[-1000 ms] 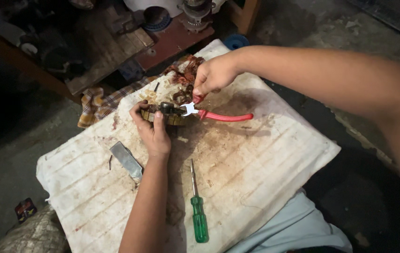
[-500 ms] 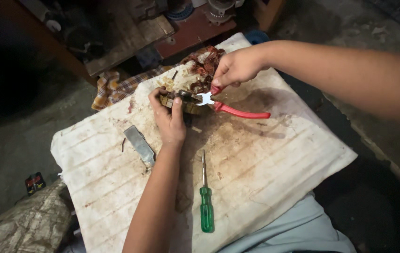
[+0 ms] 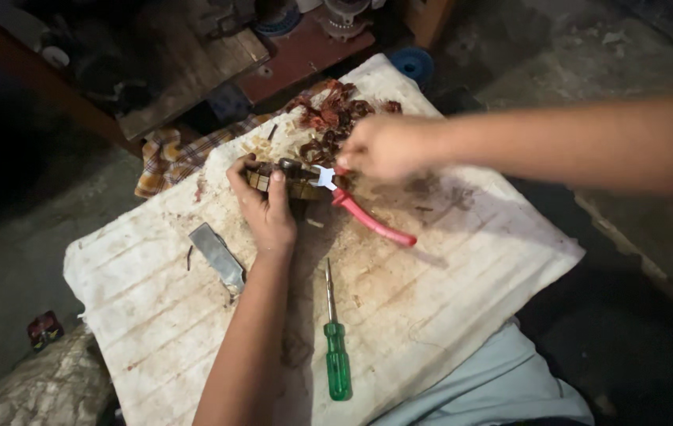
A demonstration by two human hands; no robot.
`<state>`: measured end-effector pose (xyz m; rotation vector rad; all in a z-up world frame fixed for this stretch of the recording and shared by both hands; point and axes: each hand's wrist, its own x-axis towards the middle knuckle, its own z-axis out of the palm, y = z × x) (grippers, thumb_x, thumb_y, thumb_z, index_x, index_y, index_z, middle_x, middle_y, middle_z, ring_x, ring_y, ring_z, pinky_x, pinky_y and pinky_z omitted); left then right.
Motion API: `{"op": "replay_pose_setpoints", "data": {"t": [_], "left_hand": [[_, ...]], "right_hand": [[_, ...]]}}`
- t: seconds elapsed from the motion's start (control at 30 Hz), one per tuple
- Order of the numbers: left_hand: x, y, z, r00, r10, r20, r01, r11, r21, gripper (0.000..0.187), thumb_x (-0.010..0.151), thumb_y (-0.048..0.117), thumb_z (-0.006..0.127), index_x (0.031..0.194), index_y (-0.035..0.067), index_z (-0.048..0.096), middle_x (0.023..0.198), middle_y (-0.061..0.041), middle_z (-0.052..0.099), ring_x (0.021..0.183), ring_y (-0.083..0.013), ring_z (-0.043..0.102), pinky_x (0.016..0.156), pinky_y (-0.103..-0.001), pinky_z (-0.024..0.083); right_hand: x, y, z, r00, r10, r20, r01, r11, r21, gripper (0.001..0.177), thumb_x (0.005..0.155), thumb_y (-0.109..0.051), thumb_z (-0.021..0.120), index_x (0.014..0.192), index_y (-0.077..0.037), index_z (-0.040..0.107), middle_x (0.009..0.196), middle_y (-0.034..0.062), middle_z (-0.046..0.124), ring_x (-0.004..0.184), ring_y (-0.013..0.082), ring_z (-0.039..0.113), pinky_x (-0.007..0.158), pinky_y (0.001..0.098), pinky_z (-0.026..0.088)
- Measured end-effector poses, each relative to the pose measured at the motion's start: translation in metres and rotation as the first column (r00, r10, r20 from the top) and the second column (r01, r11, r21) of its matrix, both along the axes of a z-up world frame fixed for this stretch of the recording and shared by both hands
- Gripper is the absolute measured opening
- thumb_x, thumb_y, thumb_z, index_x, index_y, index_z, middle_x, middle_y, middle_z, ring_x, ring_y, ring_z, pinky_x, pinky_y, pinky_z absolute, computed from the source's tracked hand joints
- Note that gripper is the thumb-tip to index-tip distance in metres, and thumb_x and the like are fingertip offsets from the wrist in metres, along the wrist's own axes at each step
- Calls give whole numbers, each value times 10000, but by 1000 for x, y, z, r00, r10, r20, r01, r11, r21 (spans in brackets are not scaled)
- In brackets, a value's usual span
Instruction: The person disassembles a fan motor by using pliers to pull out copper wiring and using a screwdriver to pry internal components.
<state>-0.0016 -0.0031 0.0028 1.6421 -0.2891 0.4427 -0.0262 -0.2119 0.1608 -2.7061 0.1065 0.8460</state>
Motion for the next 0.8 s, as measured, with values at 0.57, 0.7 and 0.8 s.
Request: {"op": "replay_pose_setpoints", "data": {"t": [0.57, 0.7, 0.8], "left_hand": [[2, 3, -9, 986, 12, 166, -24, 997, 75, 530, 873, 175, 789, 1286, 39, 485, 1255, -144, 540, 1194, -272, 529, 1105, -394, 416], [8, 2, -12, 980, -14, -200, -13, 991, -133, 552, 860, 235, 800, 1296, 60, 511, 1154, -147, 538, 1096, -263, 532, 1019, -386, 464], [6, 3, -12, 1000, -12, -6, 12, 999, -29, 615, 831, 206, 808, 1317, 49, 465, 1307, -139, 514, 1233, -269, 509, 1104, -391, 411]], "right_hand": [[-57, 13, -2, 968, -46, 245, 27, 996, 82, 372, 1051, -336, 537, 1400, -266, 646, 976, 134, 779, 869, 255, 745, 864, 387, 560], [-14, 1, -15, 946, 69, 316, -149, 960, 235, 342, 996, -317, 572, 1298, -214, 693, 1078, 35, 771, 878, 187, 732, 770, 370, 551], [50, -18, -4, 983, 182, 21, -181, 947, 265, 325, 981, -297, 584, 1271, -225, 713, 1128, -13, 782, 849, 160, 695, 712, 363, 535]]}}
